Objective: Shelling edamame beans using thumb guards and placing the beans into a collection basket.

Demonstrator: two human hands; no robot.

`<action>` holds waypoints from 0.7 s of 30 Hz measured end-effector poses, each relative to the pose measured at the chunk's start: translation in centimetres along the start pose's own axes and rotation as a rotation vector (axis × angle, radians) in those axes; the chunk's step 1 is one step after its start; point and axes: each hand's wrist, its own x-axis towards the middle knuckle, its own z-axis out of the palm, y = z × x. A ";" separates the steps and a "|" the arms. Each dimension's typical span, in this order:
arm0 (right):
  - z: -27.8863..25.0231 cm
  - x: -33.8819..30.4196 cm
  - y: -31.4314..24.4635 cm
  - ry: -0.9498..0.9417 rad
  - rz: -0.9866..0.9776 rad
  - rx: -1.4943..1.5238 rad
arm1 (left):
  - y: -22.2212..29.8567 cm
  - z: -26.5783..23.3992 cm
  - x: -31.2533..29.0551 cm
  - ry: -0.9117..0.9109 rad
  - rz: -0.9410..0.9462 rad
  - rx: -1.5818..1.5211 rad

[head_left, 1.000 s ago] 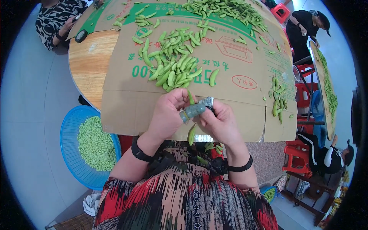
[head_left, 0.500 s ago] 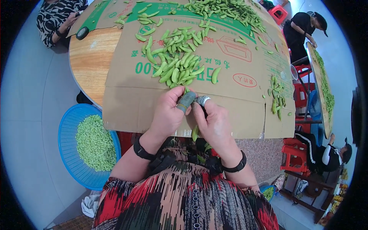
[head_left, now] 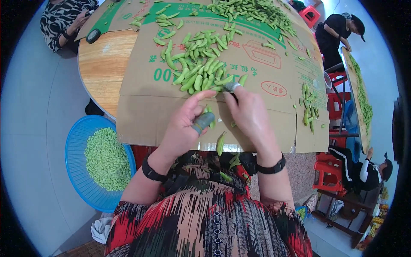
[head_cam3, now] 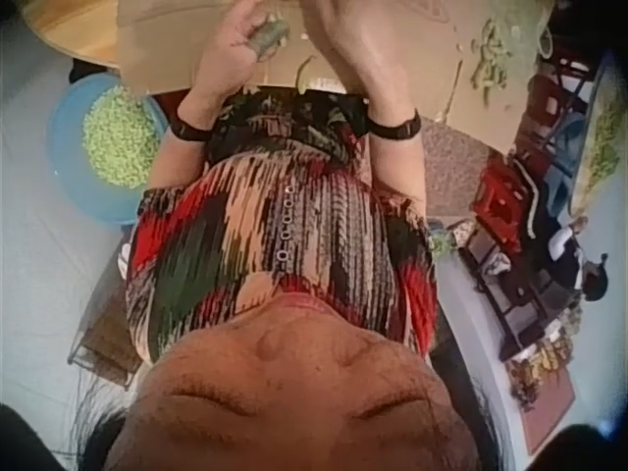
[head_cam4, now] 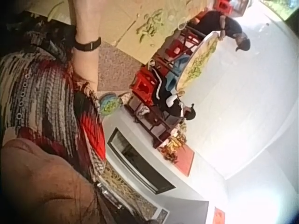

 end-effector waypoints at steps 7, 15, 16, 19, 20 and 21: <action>-0.6 -4.1 -1.4 -0.207 0.164 0.815 | -0.3 0.7 -0.4 -0.125 0.172 0.391; -0.2 -4.5 -1.0 -0.315 0.271 1.530 | 1.1 -1.2 0.4 -0.532 -0.268 -0.354; -0.2 -4.5 -1.3 -0.312 0.270 1.535 | 1.2 -1.2 0.3 -0.532 -0.272 -0.349; 0.0 -4.5 -2.8 -0.226 0.277 1.354 | 1.2 -1.0 0.2 -0.473 -0.288 -0.376; 0.0 -4.6 -3.4 -0.171 0.201 1.198 | 0.9 -1.1 0.2 -0.414 -0.294 -0.249; -0.3 -4.6 -3.9 -0.116 0.127 1.041 | 0.6 -1.1 0.2 -0.355 -0.299 -0.124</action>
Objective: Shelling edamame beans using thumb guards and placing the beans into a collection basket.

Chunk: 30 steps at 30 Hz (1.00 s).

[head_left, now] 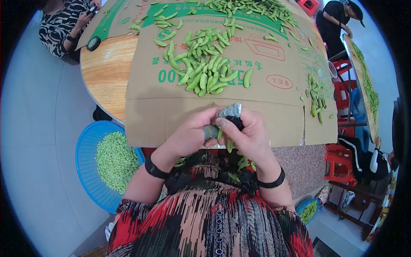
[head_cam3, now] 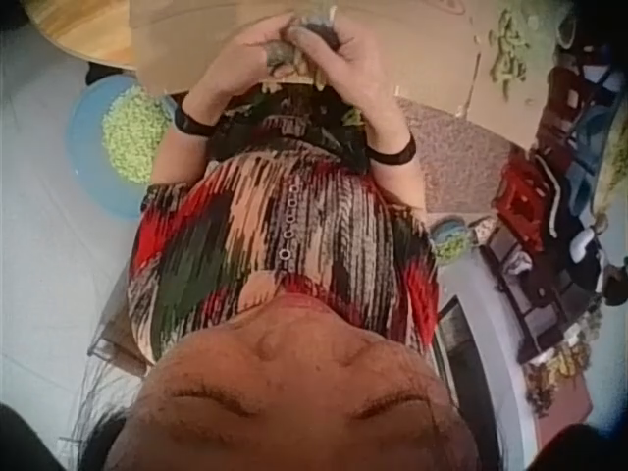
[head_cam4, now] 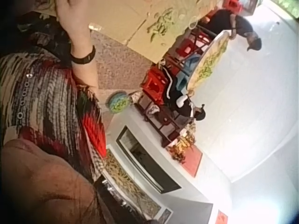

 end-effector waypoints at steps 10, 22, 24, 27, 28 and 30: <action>-2.6 5.0 -0.6 0.053 -0.145 -0.949 | 0.2 -1.4 -1.3 0.137 0.095 0.062; -3.5 3.5 0.7 0.045 0.152 -0.290 | 0.1 -0.3 0.0 0.289 0.225 0.150; -4.1 2.1 -0.1 -0.133 0.465 0.608 | 0.1 -0.1 0.4 0.315 0.279 0.082; -3.1 1.3 0.5 -0.294 0.494 0.734 | 0.2 -0.3 0.9 0.098 0.170 -0.351; -2.9 1.1 0.3 -0.296 0.492 0.735 | -0.6 -0.9 1.2 0.052 0.230 -0.393; -2.4 0.8 -0.4 -0.280 0.364 0.430 | -1.1 -1.2 1.4 0.017 0.291 -0.434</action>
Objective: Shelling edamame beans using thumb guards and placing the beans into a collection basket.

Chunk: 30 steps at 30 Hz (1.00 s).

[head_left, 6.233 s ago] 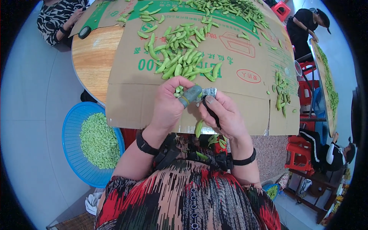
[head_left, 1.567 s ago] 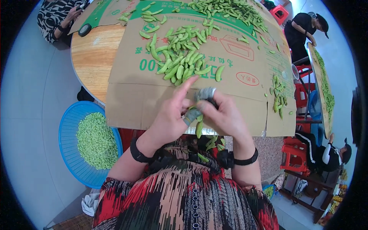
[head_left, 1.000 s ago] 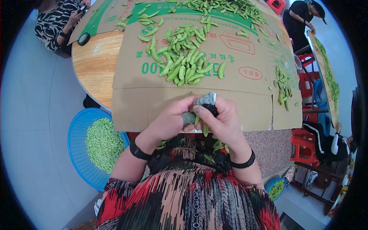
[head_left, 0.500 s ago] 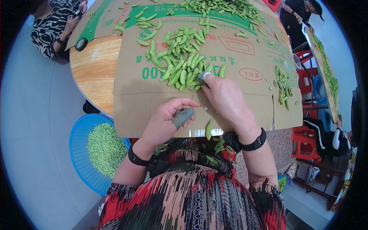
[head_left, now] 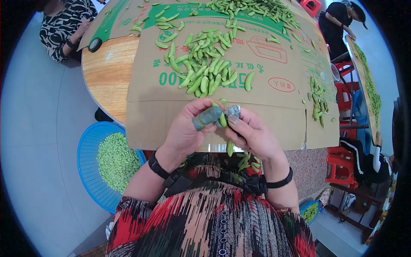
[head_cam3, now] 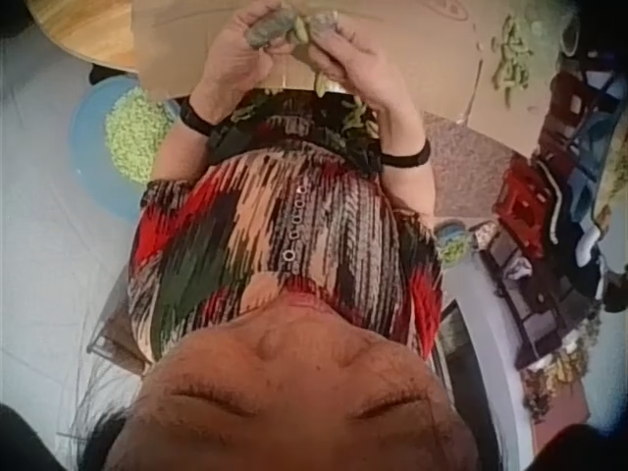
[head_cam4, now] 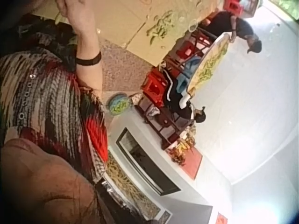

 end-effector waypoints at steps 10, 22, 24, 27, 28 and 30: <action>-0.9 0.1 1.2 -0.006 -0.063 -0.127 | -0.8 0.5 0.2 0.257 0.239 0.417; -0.4 -0.1 1.0 0.166 -0.120 -0.277 | -0.7 1.8 1.0 0.205 0.130 0.352; 0.1 0.3 1.2 0.339 -0.244 -0.630 | -1.0 1.6 1.1 0.287 0.240 0.515; -0.7 1.1 2.0 0.446 -0.415 -0.965 | -0.8 1.5 1.4 0.334 0.227 0.766; -1.1 1.3 2.1 0.460 -0.364 -0.848 | -0.8 1.7 1.6 0.314 0.245 0.776; -1.1 1.5 1.5 0.463 -0.254 -0.598 | -0.8 1.8 1.6 0.298 0.274 0.786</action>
